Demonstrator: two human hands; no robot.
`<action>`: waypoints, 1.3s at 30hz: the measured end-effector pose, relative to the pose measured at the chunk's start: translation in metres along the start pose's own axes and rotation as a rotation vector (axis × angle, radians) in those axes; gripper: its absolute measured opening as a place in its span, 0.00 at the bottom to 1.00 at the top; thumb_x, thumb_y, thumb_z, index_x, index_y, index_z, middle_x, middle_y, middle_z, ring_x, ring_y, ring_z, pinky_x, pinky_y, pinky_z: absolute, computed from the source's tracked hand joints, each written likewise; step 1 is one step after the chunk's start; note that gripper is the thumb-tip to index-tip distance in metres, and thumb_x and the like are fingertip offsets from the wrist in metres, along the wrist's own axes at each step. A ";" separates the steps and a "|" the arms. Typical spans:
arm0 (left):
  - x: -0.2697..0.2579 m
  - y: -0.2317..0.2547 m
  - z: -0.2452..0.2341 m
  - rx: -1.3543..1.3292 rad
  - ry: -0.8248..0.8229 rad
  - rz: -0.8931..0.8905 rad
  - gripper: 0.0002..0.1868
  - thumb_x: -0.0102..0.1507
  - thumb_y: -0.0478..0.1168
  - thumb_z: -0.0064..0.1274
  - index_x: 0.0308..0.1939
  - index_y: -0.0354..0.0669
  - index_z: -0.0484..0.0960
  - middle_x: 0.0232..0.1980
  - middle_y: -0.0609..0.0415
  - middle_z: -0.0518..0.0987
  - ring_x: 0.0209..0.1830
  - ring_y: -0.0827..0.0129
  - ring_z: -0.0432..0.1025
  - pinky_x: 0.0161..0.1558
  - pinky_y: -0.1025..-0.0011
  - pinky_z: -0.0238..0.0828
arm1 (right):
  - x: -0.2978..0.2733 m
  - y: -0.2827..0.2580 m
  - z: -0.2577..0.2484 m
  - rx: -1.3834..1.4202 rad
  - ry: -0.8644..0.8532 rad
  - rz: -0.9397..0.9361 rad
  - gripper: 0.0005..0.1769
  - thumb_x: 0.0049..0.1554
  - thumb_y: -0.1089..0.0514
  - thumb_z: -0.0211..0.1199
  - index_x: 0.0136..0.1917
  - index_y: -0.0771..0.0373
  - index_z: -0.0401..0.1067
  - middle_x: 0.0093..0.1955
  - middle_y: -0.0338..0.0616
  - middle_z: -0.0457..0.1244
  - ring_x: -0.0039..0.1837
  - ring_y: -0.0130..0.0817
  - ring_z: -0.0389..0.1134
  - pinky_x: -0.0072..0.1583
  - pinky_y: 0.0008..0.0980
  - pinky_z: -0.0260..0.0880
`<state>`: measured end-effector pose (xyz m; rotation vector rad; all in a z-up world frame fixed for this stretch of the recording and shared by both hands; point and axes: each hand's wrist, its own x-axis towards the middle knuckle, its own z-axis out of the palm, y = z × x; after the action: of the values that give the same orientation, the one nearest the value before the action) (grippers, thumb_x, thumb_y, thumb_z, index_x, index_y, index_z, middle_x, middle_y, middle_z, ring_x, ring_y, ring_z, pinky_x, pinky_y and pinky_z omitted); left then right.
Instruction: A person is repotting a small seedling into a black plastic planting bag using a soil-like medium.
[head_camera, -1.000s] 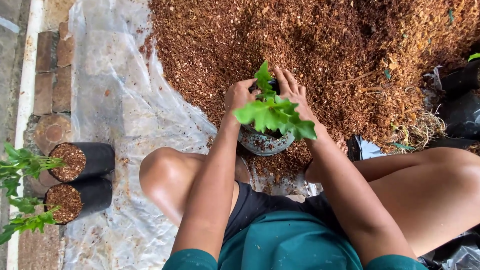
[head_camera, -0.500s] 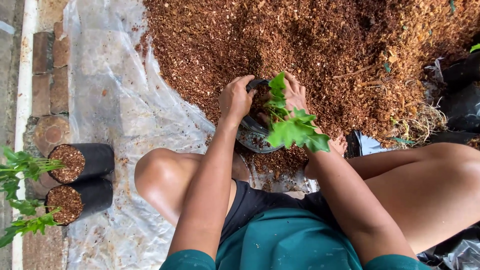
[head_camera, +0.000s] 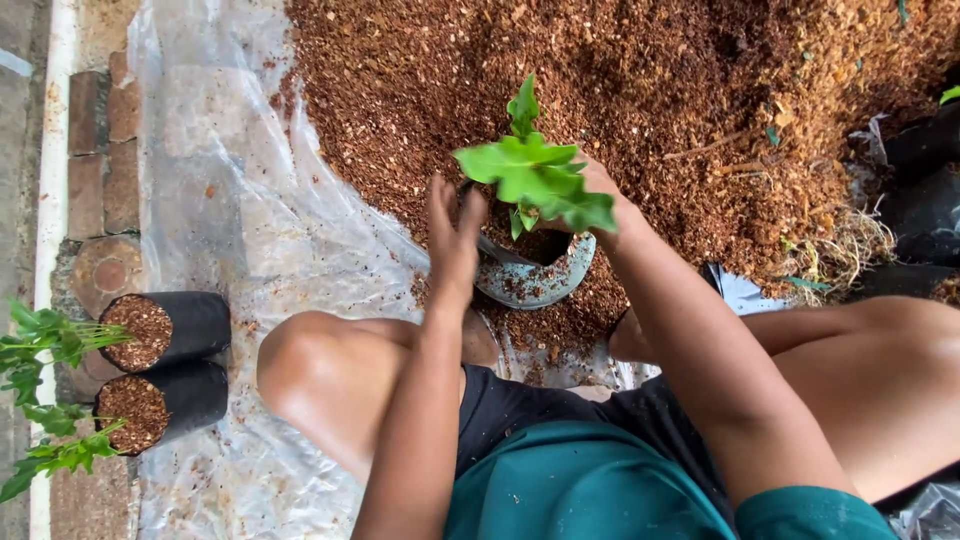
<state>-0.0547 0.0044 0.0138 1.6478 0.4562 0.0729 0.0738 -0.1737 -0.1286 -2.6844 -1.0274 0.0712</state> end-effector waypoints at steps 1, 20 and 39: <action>-0.010 -0.013 0.004 -0.151 -0.124 0.172 0.56 0.58 0.68 0.56 0.75 0.37 0.48 0.68 0.32 0.63 0.67 0.42 0.61 0.68 0.43 0.60 | 0.005 0.000 -0.002 0.033 -0.006 0.029 0.36 0.55 0.43 0.62 0.74 0.51 0.63 0.70 0.51 0.55 0.69 0.52 0.55 0.53 0.49 0.68; -0.001 -0.116 0.027 -0.204 0.083 0.147 0.56 0.66 0.71 0.35 0.80 0.37 0.31 0.81 0.28 0.39 0.82 0.41 0.37 0.77 0.46 0.32 | -0.016 -0.065 -0.088 0.120 -0.180 0.327 0.33 0.47 0.54 0.73 0.66 0.48 0.72 0.71 0.56 0.53 0.73 0.59 0.54 0.63 0.54 0.63; 0.025 -0.110 0.035 0.182 0.031 0.633 0.69 0.47 0.51 0.76 0.78 0.34 0.43 0.66 0.29 0.61 0.63 0.36 0.67 0.62 0.49 0.69 | -0.030 -0.033 -0.065 0.431 -0.353 0.124 0.42 0.54 0.47 0.62 0.76 0.62 0.55 0.67 0.63 0.59 0.67 0.62 0.52 0.60 0.62 0.61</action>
<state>-0.0485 -0.0134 -0.1029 1.9197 -0.0544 0.5395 0.0390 -0.1850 -0.0587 -2.3750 -0.8148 0.7255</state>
